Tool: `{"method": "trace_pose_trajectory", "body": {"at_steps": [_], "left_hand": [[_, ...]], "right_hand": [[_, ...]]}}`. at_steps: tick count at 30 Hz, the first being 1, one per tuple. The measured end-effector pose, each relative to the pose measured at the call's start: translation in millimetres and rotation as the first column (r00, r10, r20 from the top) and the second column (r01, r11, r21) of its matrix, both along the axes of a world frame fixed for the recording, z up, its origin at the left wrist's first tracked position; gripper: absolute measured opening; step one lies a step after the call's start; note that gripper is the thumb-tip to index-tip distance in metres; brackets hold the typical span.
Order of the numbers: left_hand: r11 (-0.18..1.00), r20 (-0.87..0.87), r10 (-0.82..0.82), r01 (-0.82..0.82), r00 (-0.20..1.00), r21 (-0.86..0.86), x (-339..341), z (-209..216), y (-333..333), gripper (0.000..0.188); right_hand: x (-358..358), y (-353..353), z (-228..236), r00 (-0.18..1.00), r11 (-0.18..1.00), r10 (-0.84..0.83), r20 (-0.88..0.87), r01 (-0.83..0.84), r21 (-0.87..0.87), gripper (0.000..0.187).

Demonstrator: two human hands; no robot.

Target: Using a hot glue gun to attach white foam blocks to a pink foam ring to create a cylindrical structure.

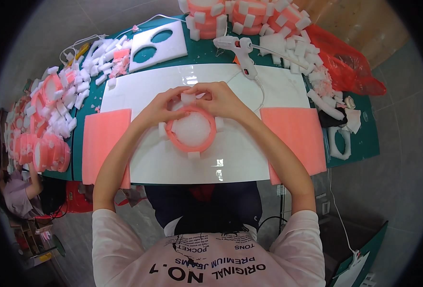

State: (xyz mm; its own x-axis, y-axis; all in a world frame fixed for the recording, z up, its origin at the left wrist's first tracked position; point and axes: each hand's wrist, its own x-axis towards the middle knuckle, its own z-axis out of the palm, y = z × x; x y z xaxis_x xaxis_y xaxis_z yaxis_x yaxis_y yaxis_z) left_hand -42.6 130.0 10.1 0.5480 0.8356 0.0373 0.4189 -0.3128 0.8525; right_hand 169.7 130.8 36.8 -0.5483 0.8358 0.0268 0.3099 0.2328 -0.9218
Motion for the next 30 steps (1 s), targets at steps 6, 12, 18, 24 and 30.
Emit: {"method": "trace_pose_trajectory", "body": {"at_steps": [6,12,18,24,30], "left_hand": [[1.000,-0.019,0.006,-0.006,1.000,0.012,0.7,2.6,-0.9,0.064],[0.998,-0.029,0.019,-0.018,0.999,0.058,-1.4,-1.8,-0.3,0.054],[0.997,-0.015,0.025,-0.024,1.000,0.078,-1.9,-4.4,-0.5,0.045],[0.995,-0.024,0.009,-0.007,1.000,0.101,-1.1,-1.5,0.7,0.043],[0.991,-0.043,0.026,-0.020,0.999,0.132,-1.8,4.6,0.8,0.044]], "right_hand": [[2.2,1.9,-5.6,0.997,0.976,0.019,0.072,-0.034,0.215,0.031],[6.1,-2.3,-2.1,1.000,0.928,0.001,-0.010,0.003,0.371,0.026],[6.5,-26.6,54.9,0.989,0.879,-0.051,0.137,-0.021,0.477,0.024],[-10.4,-71.1,43.7,0.868,0.743,0.205,0.453,-0.440,0.505,0.042],[-3.3,-63.7,12.7,0.747,0.661,0.249,0.617,-0.596,0.456,0.054]]}}
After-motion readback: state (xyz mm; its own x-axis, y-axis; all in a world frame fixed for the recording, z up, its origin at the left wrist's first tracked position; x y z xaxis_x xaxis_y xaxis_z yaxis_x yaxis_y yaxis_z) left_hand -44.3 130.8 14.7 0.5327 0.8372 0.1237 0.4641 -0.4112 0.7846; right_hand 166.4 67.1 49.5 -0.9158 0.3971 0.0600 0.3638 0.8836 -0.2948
